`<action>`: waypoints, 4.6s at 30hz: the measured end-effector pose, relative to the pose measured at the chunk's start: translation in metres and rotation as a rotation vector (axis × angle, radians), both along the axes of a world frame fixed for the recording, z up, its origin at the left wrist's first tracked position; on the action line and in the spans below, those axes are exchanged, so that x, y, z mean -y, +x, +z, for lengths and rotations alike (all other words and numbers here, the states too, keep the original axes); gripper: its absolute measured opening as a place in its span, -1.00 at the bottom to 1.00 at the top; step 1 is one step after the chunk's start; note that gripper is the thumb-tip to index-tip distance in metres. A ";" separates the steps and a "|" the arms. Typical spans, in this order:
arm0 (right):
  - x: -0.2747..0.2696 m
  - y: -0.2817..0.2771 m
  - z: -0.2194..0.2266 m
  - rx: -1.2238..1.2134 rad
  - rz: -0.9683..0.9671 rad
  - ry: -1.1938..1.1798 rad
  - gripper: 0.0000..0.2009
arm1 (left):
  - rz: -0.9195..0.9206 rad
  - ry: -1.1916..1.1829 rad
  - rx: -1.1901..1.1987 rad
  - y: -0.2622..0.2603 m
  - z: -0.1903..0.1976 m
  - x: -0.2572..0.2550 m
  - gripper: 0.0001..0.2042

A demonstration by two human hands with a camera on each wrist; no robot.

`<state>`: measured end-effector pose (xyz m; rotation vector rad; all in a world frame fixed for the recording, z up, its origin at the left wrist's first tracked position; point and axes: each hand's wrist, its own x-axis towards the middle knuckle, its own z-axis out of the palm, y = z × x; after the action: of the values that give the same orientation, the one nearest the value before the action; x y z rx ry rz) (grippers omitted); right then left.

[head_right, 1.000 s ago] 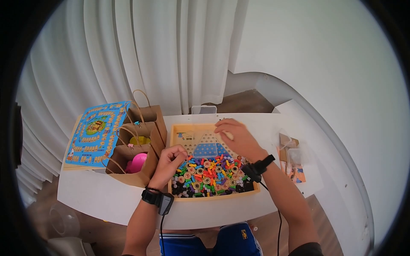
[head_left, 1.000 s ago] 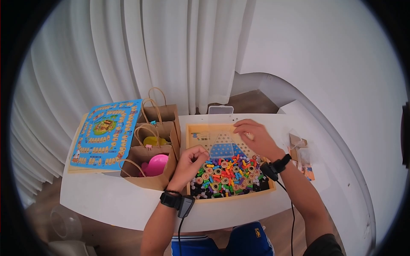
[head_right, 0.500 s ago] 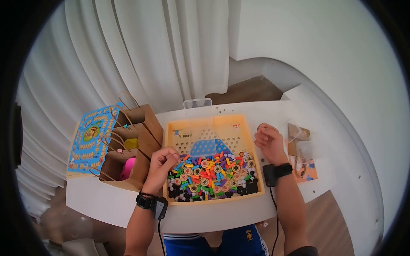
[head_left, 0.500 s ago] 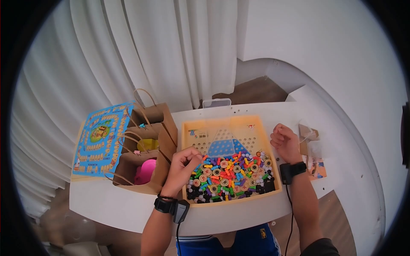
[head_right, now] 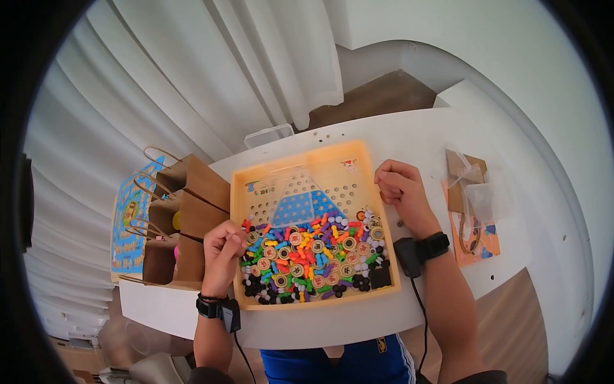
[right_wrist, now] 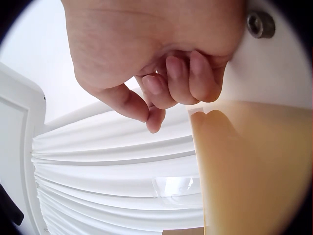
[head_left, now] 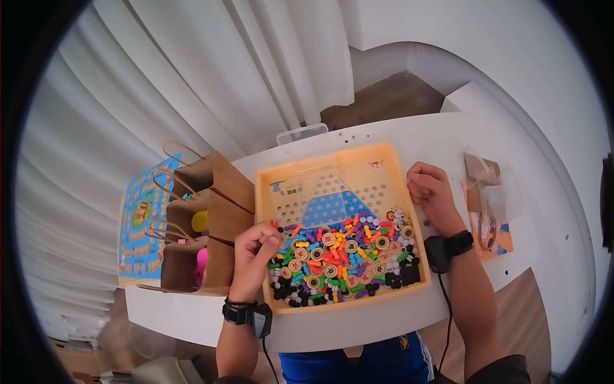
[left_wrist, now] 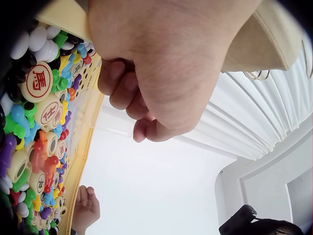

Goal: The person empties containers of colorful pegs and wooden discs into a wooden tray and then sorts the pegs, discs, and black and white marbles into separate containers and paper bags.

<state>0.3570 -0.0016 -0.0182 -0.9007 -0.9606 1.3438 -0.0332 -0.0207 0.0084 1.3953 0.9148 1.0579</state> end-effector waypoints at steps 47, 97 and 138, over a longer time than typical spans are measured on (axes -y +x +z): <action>0.023 -0.197 0.074 1.521 0.624 0.771 -0.71 | -1.478 -0.052 0.377 0.140 -0.052 0.092 -0.67; -0.056 -0.181 0.046 1.470 0.215 0.517 -0.78 | -1.515 -0.110 0.351 0.143 -0.057 0.089 -0.73; 0.026 -0.201 0.079 1.464 0.555 0.619 -0.73 | -1.494 -0.107 0.338 0.141 -0.054 0.090 -0.75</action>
<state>0.1562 -0.0274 0.0605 -1.0977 -2.7086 0.4916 0.1078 -0.1106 -0.0455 1.2731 -0.3941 0.0452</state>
